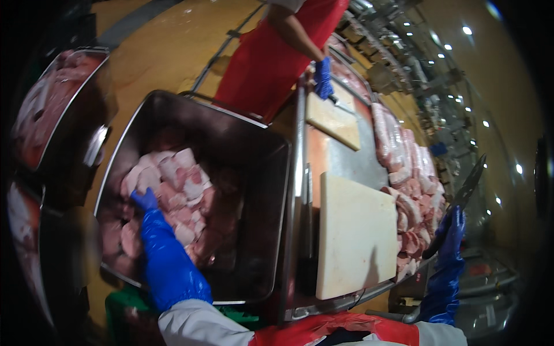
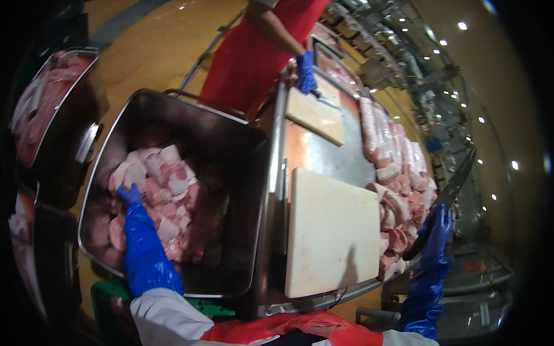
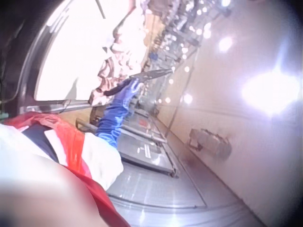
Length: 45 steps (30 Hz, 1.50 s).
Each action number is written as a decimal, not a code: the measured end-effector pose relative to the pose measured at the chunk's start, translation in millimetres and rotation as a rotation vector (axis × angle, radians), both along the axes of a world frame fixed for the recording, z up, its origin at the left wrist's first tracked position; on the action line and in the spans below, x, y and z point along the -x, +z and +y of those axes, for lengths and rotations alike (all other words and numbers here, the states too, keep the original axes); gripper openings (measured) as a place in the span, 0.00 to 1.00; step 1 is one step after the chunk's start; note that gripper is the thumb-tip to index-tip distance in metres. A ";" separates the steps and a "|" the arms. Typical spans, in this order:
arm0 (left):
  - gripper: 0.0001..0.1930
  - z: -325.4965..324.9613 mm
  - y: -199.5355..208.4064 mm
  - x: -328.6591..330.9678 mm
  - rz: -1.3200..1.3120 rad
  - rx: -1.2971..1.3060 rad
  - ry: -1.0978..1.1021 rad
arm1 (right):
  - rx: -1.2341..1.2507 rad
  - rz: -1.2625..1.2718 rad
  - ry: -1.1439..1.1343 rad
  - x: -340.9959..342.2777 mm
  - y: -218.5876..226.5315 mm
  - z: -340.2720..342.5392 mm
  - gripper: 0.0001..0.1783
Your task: The person cuts large pieces of raw meat on a white cutting board using a knife, then places the cut portions into a green basket. The person repeats this process with multiple pieces of meat throughout the clip.
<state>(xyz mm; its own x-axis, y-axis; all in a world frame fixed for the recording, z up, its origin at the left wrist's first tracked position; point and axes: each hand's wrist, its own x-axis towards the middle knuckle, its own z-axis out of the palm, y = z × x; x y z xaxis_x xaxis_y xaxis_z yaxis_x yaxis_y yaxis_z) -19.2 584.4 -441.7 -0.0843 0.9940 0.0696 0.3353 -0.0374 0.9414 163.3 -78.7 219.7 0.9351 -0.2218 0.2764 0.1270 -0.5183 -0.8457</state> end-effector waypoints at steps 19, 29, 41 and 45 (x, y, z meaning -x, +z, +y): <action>0.24 -311.3 250.7 167.3 -0.375 0.417 -0.623 | 0.056 0.132 0.198 33.9 -156.1 -295.6 0.10; 0.15 -481.3 609.7 37.3 -0.824 -0.263 -0.696 | -0.446 0.292 0.139 108.2 -145.3 -420.3 0.08; 0.28 -545.1 728.9 -44.7 -1.900 0.155 -1.402 | -0.269 0.313 0.285 149.5 -224.2 -463.7 0.18; 0.24 -567.0 712.5 -30.1 -1.779 0.393 -1.250 | -0.167 0.835 0.501 125.2 -217.8 -383.5 0.24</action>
<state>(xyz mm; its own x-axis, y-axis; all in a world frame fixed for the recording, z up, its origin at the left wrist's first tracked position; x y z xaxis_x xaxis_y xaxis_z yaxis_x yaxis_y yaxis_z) 10.9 17.3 270.8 0.6909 0.5153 0.5071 -0.6658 0.7269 0.1684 38.1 -462.2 1.9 0.8122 0.2769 -0.5136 -0.3713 -0.4336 -0.8210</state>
